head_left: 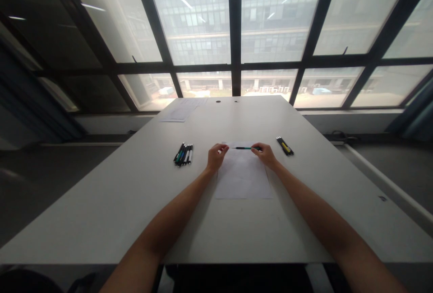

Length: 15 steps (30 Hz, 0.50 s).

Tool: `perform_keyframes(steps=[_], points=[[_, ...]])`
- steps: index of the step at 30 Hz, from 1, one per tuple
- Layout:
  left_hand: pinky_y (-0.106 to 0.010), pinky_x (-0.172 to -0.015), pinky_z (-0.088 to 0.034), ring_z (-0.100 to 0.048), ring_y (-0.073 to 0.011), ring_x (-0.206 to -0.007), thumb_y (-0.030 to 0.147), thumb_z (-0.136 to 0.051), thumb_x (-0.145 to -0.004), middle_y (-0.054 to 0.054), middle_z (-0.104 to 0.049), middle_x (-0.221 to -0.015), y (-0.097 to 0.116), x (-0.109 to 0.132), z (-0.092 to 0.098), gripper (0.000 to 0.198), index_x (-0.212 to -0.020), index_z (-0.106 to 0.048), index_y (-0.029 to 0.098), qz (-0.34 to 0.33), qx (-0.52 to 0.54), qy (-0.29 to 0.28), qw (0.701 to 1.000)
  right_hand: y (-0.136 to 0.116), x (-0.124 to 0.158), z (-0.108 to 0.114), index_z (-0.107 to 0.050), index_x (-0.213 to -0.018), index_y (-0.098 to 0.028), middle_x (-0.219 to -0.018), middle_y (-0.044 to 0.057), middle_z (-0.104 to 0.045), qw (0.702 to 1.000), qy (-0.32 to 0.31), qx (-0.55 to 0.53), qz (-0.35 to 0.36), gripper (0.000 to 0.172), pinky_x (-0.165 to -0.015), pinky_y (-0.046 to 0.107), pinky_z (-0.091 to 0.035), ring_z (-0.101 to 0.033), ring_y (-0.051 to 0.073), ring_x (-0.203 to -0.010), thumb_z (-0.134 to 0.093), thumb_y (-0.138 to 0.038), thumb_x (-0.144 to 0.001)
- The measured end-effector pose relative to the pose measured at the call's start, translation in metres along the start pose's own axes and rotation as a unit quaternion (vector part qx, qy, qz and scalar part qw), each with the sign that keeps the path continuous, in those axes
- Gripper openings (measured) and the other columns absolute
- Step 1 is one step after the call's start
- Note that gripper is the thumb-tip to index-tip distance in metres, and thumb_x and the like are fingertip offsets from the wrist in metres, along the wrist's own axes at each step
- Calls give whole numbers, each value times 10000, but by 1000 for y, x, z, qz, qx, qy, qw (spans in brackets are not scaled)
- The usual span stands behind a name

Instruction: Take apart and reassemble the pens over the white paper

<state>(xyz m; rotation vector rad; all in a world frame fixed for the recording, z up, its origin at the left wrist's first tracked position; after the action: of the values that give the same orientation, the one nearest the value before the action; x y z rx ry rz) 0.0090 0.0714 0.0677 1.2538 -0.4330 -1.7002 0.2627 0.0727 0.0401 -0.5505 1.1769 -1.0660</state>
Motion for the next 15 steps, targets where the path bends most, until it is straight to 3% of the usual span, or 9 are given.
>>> perform_keyframes(steps=[15], points=[[-285,-735,-500,-629,-150,-716,341,-647,-830,-27,-713,-829,-8,-2,12,162,-842,-710,192,0,-19,44,999,1,1,2,-624,-830,-177,-578,-12,-574,998,7,-38,-40,227,-540,271,-423,-514,147,-540,-605,-394,-766]])
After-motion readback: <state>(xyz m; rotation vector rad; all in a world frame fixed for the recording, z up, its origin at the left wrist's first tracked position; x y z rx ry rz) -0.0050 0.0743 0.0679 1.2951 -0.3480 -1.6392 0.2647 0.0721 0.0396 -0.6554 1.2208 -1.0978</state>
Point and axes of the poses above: each hand's wrist, its own x-axis away from the middle knuckle, its own z-axis out of the back of the hand, y = z × x, the point moved 10 cm from there along -x, towards the middle knuckle
